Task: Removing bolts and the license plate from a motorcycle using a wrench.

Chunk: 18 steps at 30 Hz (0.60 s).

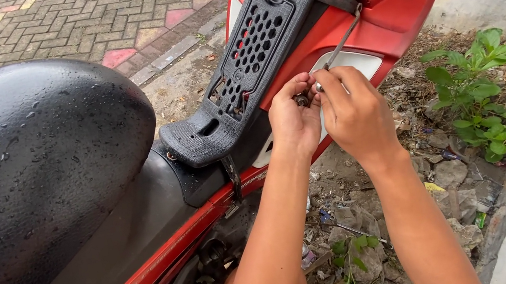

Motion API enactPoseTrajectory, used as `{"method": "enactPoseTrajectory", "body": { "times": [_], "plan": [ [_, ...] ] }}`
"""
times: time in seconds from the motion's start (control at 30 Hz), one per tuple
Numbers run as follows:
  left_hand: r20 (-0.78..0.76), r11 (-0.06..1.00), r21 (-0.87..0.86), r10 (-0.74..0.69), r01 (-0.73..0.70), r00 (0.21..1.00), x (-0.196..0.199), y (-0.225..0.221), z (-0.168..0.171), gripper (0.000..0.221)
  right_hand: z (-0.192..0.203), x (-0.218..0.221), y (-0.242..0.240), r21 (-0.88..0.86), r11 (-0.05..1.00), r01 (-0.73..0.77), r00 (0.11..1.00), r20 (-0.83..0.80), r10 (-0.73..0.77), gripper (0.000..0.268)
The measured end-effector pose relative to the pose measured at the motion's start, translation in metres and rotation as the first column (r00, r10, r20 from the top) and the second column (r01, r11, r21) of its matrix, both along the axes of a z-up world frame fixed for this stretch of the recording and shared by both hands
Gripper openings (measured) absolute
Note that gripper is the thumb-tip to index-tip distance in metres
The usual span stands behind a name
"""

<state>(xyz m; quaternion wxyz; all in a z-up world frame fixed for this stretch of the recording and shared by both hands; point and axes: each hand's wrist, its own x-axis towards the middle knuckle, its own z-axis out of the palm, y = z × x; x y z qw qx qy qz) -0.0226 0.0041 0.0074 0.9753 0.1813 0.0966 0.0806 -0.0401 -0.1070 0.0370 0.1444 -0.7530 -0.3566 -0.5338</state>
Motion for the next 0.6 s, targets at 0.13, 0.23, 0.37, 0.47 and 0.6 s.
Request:
{"method": "enactPoseTrajectory", "body": {
  "times": [0.13,0.23,0.37,0.47,0.6],
  "plan": [
    [-0.002,1.000,0.002,-0.010,0.010,1.000,-0.002,-0.001,0.002,0.022,0.006,-0.005,0.000,0.075,0.996,-0.057,0.997,-0.045,0.061,0.010],
    [0.001,1.000,0.012,-0.021,0.021,1.000,-0.003,0.001,0.003,0.022,0.013,-0.007,-0.003,0.121,0.990,-0.073,0.997,-0.021,0.076,0.008],
    [0.003,1.000,0.010,-0.017,0.017,1.000,-0.005,0.000,0.004,0.022,0.014,-0.009,-0.004,0.129,0.989,-0.069,0.997,-0.019,0.072,0.011],
    [-0.002,1.000,0.010,-0.020,0.020,1.000,-0.005,0.001,0.004,0.022,0.018,-0.013,-0.002,0.179,0.982,-0.064,0.998,-0.011,0.067,0.016],
    [0.000,1.000,0.007,-0.024,0.024,1.000,-0.010,0.005,0.006,0.021,0.017,-0.010,-0.007,0.290,0.949,-0.121,0.990,-0.034,0.136,0.018]
  ]
}}
